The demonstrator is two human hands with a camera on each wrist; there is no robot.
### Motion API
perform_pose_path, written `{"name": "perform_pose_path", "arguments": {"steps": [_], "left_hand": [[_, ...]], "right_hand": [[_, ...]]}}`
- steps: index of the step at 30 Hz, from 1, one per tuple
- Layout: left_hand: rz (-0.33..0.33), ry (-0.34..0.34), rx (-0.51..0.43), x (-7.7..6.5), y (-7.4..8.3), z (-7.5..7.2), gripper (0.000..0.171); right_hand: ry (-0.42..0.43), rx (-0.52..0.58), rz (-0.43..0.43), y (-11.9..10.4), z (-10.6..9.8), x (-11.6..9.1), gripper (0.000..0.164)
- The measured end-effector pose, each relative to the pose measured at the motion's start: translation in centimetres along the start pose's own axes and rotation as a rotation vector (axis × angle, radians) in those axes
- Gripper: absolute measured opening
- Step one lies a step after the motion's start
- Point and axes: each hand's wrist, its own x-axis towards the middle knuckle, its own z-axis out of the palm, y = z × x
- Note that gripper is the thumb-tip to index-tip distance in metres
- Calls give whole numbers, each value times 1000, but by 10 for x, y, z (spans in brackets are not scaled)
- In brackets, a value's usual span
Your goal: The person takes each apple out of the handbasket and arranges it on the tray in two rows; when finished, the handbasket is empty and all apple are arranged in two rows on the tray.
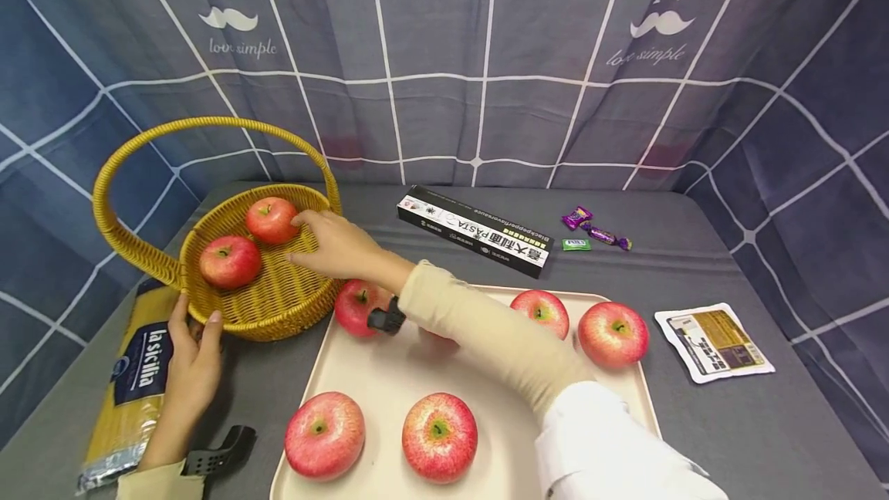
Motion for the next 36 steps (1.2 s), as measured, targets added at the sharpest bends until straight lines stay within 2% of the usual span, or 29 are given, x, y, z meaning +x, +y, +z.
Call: {"name": "perform_pose_path", "arguments": {"steps": [4,9,16,22,25,28,32,34,36], "left_hand": [[-6,1,4,-1,0,0,64],[3,-2,19,-2,2,-3,64],[13,-8,15,1,0,-3,64],[41,8,-4,0,1,0,64],[57,24,-9,-1,1,1,63],[50,31,1,-2,1,1,63],[45,26,6,-2,1,-1,64],[38,16,6,-1,1,-1,64],[26,8,10,-2,0,0,64]], "right_hand": [[20,48,65,-6,21,45,56],[-47,113,145,-16,40,81,62],[-200,334,200,-35,67,96,76],[-231,513,259,-30,88,98,88],[-270,635,241,-23,94,98,89],[-345,660,195,-18,95,97,89],[-487,564,101,-19,89,93,83],[-522,516,32,-19,86,90,76],[-516,439,-29,-18,83,87,69]]}}
